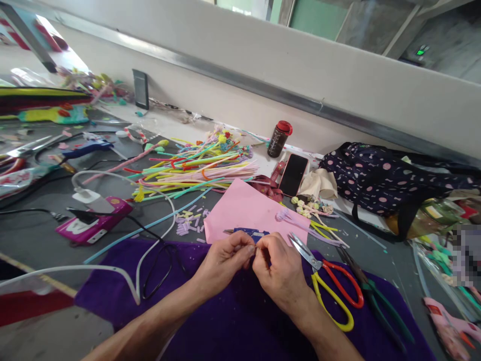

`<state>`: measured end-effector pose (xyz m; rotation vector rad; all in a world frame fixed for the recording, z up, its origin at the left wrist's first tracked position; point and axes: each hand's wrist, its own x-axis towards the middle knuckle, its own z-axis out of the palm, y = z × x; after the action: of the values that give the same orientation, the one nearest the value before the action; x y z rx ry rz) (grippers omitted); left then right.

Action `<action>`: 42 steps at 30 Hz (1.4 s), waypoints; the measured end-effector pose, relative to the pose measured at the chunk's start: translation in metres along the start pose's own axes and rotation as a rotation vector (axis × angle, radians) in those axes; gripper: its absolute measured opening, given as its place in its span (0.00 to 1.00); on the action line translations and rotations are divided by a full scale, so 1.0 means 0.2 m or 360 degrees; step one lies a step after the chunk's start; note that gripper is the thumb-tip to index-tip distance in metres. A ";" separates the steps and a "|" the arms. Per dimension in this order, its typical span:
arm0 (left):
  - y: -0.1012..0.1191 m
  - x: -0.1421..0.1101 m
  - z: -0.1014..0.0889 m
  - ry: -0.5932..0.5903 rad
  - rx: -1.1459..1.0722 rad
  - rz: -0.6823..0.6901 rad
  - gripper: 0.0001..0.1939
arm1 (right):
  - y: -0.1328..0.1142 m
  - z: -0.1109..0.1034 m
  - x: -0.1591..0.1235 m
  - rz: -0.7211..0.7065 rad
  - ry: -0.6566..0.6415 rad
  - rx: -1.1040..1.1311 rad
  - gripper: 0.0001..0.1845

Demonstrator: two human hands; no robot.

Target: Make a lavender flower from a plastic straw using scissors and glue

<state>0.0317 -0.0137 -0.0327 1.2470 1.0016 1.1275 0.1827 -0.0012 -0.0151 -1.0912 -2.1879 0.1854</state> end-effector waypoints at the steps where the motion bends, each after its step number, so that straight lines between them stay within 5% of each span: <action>1: 0.00 0.00 0.00 -0.0011 -0.0015 -0.0019 0.09 | 0.00 0.00 0.00 -0.0014 0.0005 -0.0022 0.06; 8: 0.00 0.02 0.01 -0.0143 -0.0609 -0.0497 0.12 | 0.04 -0.03 0.02 0.0033 0.0148 -0.0044 0.05; 18: 0.00 0.04 -0.04 -0.0197 -0.0735 -0.0604 0.12 | 0.09 -0.03 0.03 0.0483 0.0003 0.0634 0.05; 22: 0.00 0.04 -0.04 -0.0133 -0.0803 -0.0570 0.13 | 0.11 -0.03 0.03 0.0047 0.0065 0.0401 0.17; 24: 0.00 0.04 -0.05 -0.0149 -0.0813 -0.0570 0.13 | 0.11 -0.03 0.04 -0.0239 -0.0006 0.0175 0.15; 27: 0.00 0.04 -0.05 -0.0182 -0.0784 -0.0571 0.13 | 0.12 -0.03 0.05 -0.0341 -0.0106 0.0086 0.09; 39: 0.00 0.04 -0.07 -0.0150 -0.0654 -0.0572 0.09 | 0.05 -0.05 0.04 0.0019 -0.0035 0.0257 0.06; 42: 0.00 0.04 -0.06 -0.0148 -0.0681 -0.0552 0.10 | 0.03 -0.05 0.04 0.0260 -0.0093 0.0440 0.05</action>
<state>0.0208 -0.0034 -0.0342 0.7420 0.8131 0.9382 0.1895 0.0072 -0.0054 -1.1155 -2.0476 0.5805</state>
